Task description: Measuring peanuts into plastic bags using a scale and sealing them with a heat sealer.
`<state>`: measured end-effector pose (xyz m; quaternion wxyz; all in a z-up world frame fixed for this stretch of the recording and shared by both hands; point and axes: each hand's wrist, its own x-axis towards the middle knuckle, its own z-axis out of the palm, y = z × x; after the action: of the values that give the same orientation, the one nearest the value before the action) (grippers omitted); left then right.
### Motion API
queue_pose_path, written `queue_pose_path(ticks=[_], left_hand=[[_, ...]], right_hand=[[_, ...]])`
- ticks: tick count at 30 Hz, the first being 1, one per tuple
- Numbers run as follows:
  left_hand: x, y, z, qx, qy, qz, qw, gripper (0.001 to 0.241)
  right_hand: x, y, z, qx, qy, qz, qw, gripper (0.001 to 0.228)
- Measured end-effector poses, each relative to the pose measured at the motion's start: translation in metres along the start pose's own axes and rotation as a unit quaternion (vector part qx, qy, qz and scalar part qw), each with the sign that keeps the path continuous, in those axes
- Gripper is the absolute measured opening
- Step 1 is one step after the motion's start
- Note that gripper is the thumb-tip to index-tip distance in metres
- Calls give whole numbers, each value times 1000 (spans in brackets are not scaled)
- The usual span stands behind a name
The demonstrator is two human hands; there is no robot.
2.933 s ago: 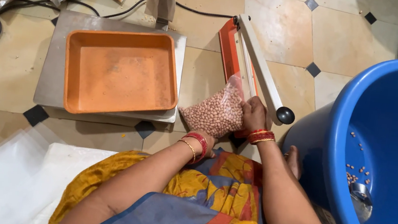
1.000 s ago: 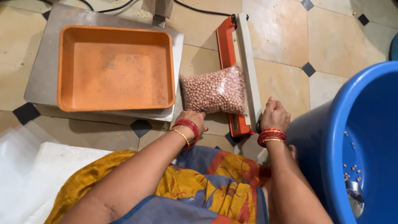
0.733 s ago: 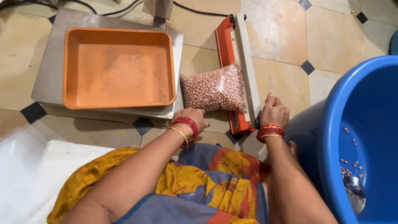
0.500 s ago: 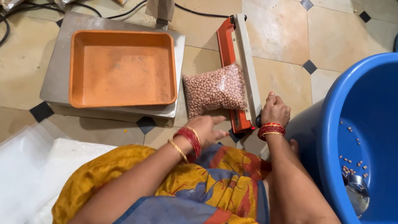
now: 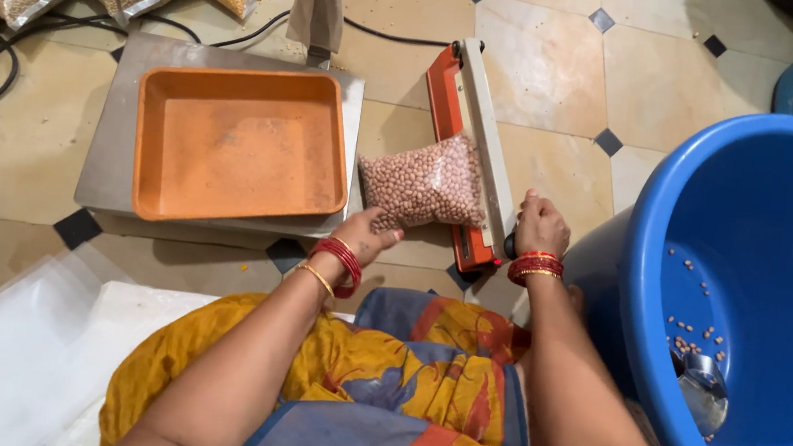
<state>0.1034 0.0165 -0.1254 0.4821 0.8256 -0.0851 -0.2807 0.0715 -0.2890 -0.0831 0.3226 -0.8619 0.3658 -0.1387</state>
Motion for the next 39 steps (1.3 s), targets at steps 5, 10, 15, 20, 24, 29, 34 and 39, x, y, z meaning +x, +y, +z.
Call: queue_pose_path(ticks=[5,10,15,20,24,29,34,39], left_hand=[[17,-4,1,-61,-10,-38,997,88],[23,2,3,-72,-43,-55,995,93],[25,-2,2,-54,-37,-49,997,92],[28,-10,6,-48,-35,-29,998,92],[32,-14,10,-59,-35,-6,998,85],[23,-2,1,-57,-11,-30,998,87],[25,1,3,-52,8,-42,998,89],[39,-19,15,-23,16,-24,999,95]], right_hand=[[32,27,-5,265,-97,10,959,36],[81,114,79,412,-223,118,876,47],[20,40,84,164,-227,-29,960,55],[-55,-18,67,-81,-110,-313,940,47],[-101,-40,65,-1,-166,-276,947,42],[-78,-5,114,391,-255,166,868,54],[-60,-50,79,430,-192,428,771,71],[-8,36,145,440,-256,277,815,38]])
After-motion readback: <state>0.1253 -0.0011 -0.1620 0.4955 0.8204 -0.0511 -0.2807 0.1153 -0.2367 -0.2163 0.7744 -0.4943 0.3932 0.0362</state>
